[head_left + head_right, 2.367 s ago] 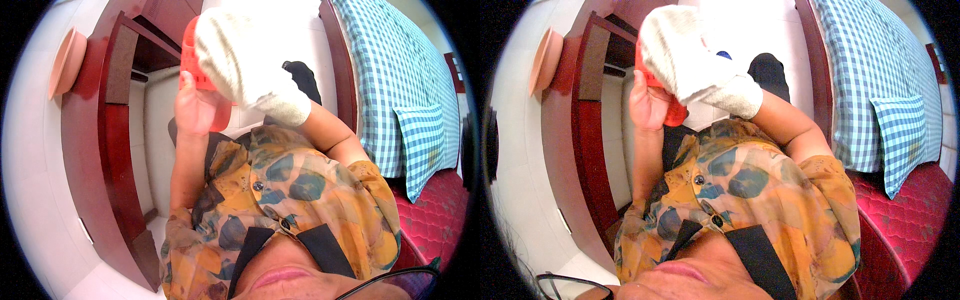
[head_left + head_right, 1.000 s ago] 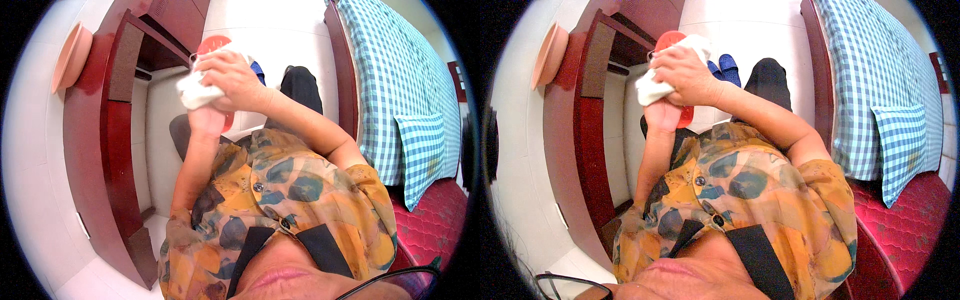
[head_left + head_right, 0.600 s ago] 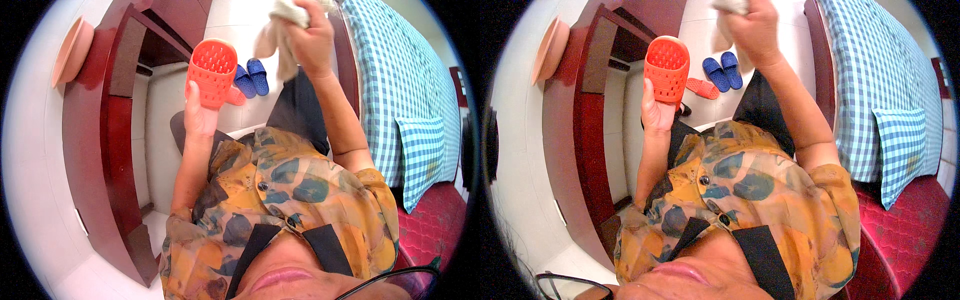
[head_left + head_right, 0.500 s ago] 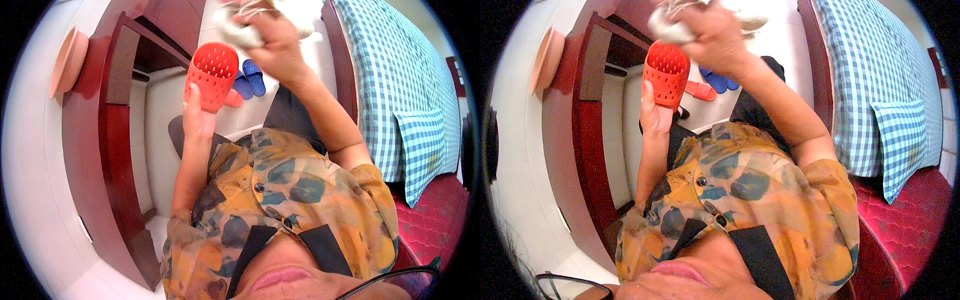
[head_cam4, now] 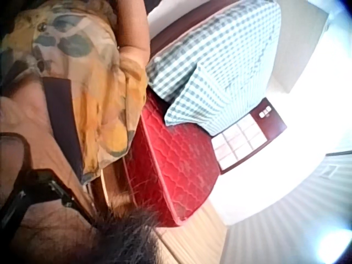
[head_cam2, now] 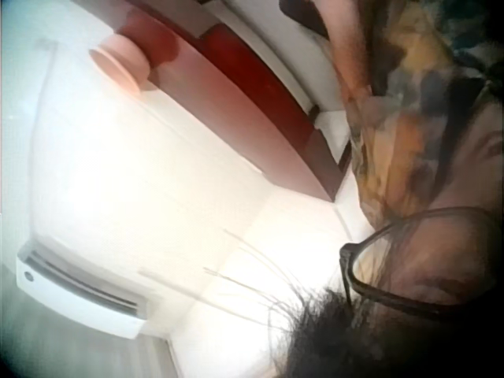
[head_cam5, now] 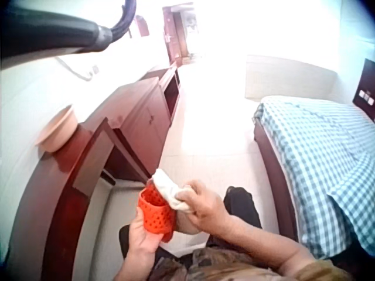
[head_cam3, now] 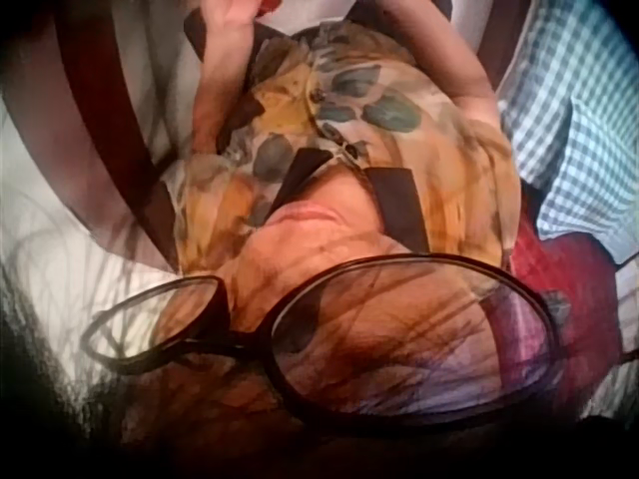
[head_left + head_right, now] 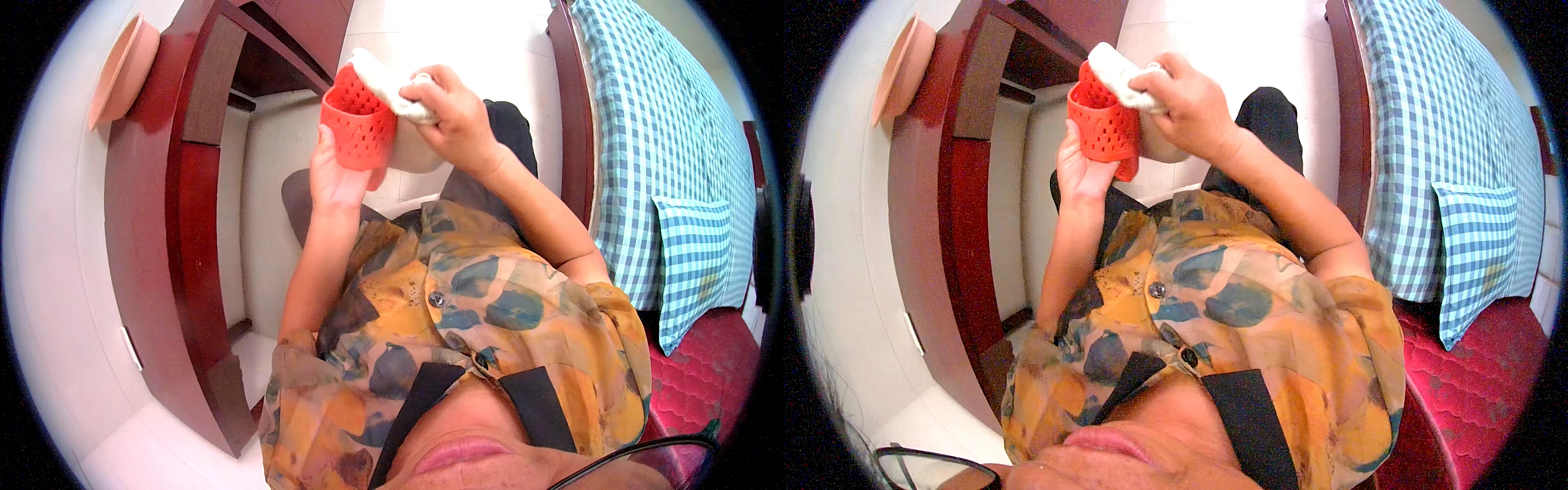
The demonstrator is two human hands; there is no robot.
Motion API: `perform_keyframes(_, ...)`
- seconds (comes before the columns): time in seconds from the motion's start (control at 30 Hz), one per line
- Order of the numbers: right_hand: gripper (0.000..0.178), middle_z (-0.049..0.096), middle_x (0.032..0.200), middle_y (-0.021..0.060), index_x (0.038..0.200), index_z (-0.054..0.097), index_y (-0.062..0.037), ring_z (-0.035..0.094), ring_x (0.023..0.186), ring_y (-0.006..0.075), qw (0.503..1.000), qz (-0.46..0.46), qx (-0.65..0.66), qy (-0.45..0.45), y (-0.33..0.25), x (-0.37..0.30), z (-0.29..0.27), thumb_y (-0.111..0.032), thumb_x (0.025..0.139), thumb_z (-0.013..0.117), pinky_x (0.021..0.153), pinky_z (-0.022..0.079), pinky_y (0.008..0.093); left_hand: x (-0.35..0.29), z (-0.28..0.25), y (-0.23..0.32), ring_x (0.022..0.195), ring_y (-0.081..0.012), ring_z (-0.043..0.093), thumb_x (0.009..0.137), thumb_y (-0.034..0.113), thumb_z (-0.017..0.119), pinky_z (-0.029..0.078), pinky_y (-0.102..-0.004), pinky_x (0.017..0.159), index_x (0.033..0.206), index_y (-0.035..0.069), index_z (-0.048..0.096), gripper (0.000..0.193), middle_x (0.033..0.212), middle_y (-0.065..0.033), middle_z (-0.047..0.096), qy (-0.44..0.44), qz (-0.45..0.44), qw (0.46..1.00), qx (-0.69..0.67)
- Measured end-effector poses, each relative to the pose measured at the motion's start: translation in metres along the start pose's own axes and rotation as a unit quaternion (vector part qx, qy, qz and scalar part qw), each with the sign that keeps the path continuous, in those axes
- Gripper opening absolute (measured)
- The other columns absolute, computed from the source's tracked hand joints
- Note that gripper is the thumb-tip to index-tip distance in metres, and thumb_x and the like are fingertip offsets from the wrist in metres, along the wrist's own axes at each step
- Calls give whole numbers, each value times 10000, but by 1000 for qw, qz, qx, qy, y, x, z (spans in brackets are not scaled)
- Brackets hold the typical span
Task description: The person wipes down a pair of rubber slippers with a cloth and then wipes the top of a wooden desk.
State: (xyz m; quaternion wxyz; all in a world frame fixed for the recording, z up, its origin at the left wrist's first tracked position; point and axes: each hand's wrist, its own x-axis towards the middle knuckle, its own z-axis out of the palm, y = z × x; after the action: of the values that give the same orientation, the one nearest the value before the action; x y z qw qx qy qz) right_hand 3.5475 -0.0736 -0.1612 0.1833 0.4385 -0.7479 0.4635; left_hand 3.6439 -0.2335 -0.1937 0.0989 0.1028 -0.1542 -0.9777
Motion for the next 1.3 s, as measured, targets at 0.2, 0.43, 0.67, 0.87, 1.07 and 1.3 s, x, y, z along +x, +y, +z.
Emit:
perform_keyframes(0.2,330,660,891,66,1057,604,-64,604,860,100,911,242,246,-226,12,-5,-36,-152,750,683,712,487,267,13,-5,38,1216,-272,424,964,364,278,308,-491,1024,1292,103,425,444,1326,-89,452,122,94,986,-71)
perform_keyframes(0.43,343,654,874,64,1035,605,-43,617,774,100,891,354,279,-45,2,-5,-28,-204,749,702,699,505,259,6,8,62,1262,-290,361,959,316,264,243,-510,1055,1306,80,398,440,1351,-112,419,27,172,985,-17)
perform_keyframes(0.67,349,609,838,155,917,571,-29,591,770,348,983,117,-91,-109,-21,-5,33,-289,713,683,642,484,409,-7,48,4,1241,-278,382,966,283,269,281,-459,1047,1276,62,413,407,1316,-123,441,10,102,994,-30)
perform_keyframes(0.87,310,602,762,220,840,585,19,609,737,363,974,223,45,-20,24,-8,30,-269,738,635,645,486,404,-27,57,0,1137,-256,486,939,282,424,424,-382,933,1233,-3,425,409,1240,-180,485,-30,-95,978,184)
perform_keyframes(1.07,375,632,757,119,958,580,97,572,691,135,945,301,110,-59,22,4,-3,-218,767,649,661,475,294,-42,19,41,1078,-201,515,949,370,398,448,-328,826,1158,9,501,430,1154,-112,549,13,55,901,431)
perform_keyframes(1.3,243,622,798,35,920,614,13,550,716,79,889,335,296,-99,2,0,1,-172,775,673,655,454,237,-11,19,14,1167,-252,464,920,496,362,354,-401,994,1296,47,393,586,1274,-123,482,-35,31,971,233)
